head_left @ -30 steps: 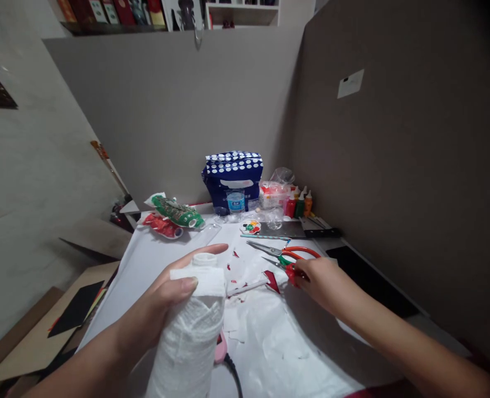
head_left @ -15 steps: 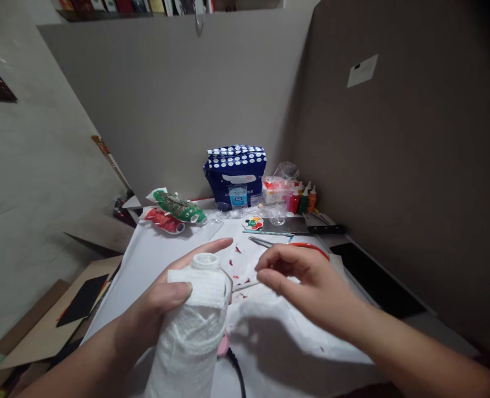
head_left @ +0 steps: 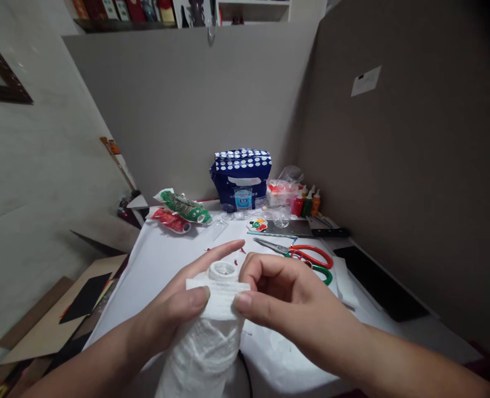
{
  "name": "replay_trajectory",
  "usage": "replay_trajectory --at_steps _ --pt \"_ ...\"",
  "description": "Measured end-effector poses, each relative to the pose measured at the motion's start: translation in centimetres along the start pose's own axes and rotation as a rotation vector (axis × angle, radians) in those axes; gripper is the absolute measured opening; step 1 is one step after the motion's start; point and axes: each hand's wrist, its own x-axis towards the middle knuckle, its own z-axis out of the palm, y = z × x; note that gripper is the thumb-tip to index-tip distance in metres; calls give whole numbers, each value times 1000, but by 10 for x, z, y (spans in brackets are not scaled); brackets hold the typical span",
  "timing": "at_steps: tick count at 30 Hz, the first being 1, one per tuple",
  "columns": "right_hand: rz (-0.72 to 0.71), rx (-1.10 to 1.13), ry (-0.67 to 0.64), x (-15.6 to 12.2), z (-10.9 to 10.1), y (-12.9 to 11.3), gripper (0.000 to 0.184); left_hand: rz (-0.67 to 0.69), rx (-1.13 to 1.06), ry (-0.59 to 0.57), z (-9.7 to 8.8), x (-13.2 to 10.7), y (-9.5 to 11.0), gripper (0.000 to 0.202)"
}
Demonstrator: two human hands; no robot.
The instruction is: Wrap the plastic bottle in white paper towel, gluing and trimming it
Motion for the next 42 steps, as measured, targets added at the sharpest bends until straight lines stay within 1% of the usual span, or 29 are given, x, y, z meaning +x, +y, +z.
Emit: replay_trajectory --at_steps 3,9,11,17,20,25,28,30,34,36,39,41,42 --pt "31 42 -5 0 -2 -2 33 9 -4 19 -6 1 0 78" --pt "71 56 -13 -1 -3 -4 34 -37 -26 -36 -12 2 -5 99" --pt "75 60 -4 -1 -4 -2 35 -36 -23 -53 -15 3 -7 102" --pt "27 90 -8 -4 -7 5 34 -63 -5 -172 -23 6 -9 105" --pt "0 94 2 -4 -8 9 33 -70 -16 -187 -27 8 -11 103" --pt "-30 119 19 -4 -9 15 31 -44 -25 -199 -32 9 -18 100" --pt "-51 138 30 -5 -10 21 29 -68 -69 -207 -31 7 -18 98" --pt "-65 145 43 -6 -10 24 30 -69 -90 -232 -30 6 -17 100" --pt "-78 140 43 -8 -10 27 29 -44 -69 -248 -29 4 -15 99" --pt "-98 114 53 -9 -9 27 27 -48 -75 -245 -26 2 -14 99" --pt "-173 -1 81 -12 -7 26 24 -50 -109 -240 -20 -1 -12 101" --pt "-233 -90 93 -15 -5 25 22 -38 -127 -271 -17 -3 -11 103" --pt "-257 -121 95 -17 -3 24 21 -27 -128 -307 -17 -4 -11 105"
